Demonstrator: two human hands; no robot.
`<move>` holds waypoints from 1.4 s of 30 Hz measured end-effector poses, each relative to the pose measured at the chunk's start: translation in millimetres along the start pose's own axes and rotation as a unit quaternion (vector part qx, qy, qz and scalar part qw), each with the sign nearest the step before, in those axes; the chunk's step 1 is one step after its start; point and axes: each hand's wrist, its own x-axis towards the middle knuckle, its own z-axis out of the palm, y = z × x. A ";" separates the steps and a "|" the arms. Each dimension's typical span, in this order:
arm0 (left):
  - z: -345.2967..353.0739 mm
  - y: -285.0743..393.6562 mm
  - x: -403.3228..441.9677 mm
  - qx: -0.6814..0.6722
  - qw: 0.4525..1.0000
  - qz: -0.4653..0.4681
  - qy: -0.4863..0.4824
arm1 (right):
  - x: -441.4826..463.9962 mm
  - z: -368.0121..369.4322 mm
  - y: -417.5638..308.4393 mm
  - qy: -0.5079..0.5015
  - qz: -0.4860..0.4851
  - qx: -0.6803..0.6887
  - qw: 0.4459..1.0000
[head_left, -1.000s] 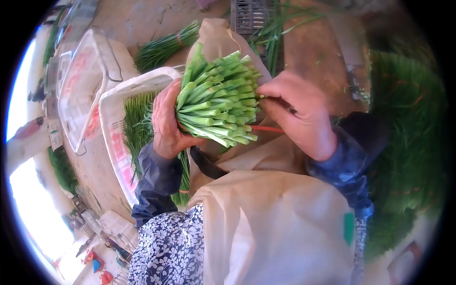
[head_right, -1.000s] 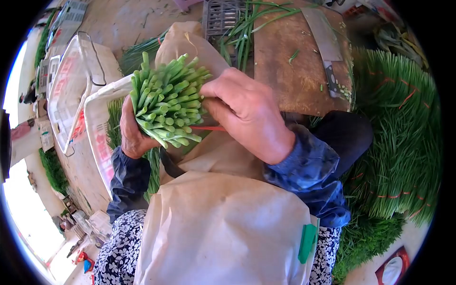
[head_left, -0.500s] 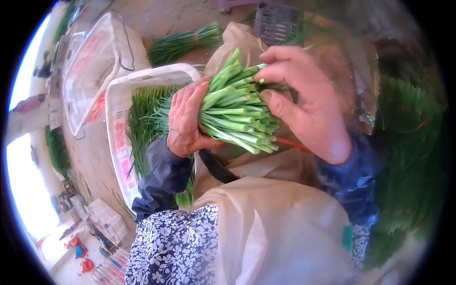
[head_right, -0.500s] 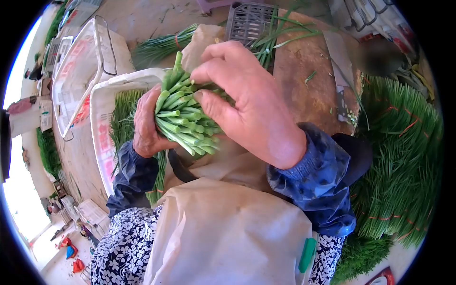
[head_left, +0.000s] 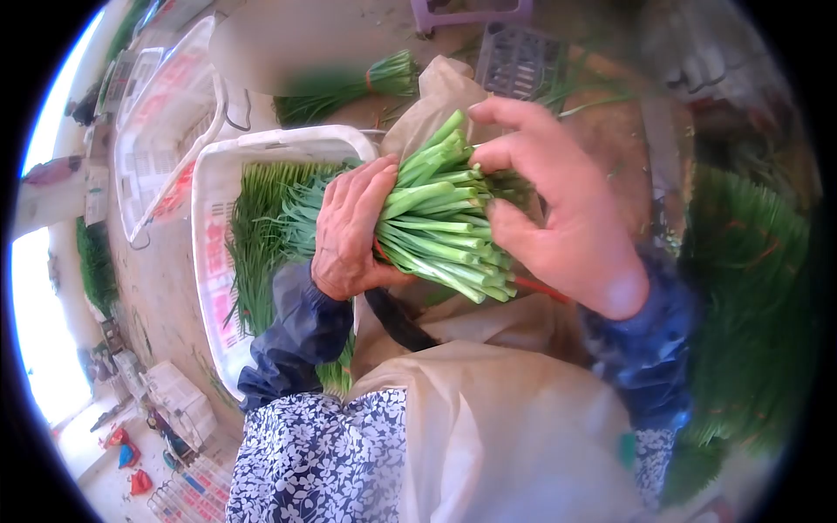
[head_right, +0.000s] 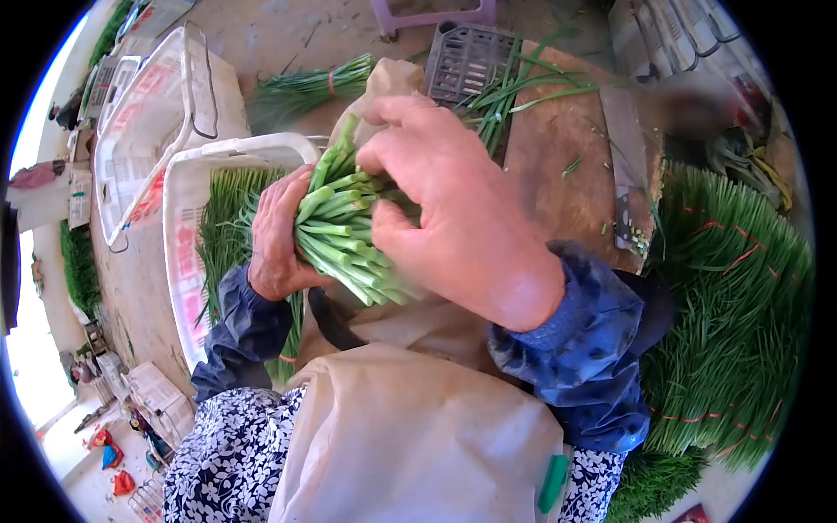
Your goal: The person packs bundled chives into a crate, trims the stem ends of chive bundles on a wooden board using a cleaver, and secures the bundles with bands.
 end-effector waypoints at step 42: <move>9.5 -10.9 -8.7 -0.097 0.986 -0.133 -0.035 | -60.5 43.2 58.7 0.180 0.033 0.141 0.973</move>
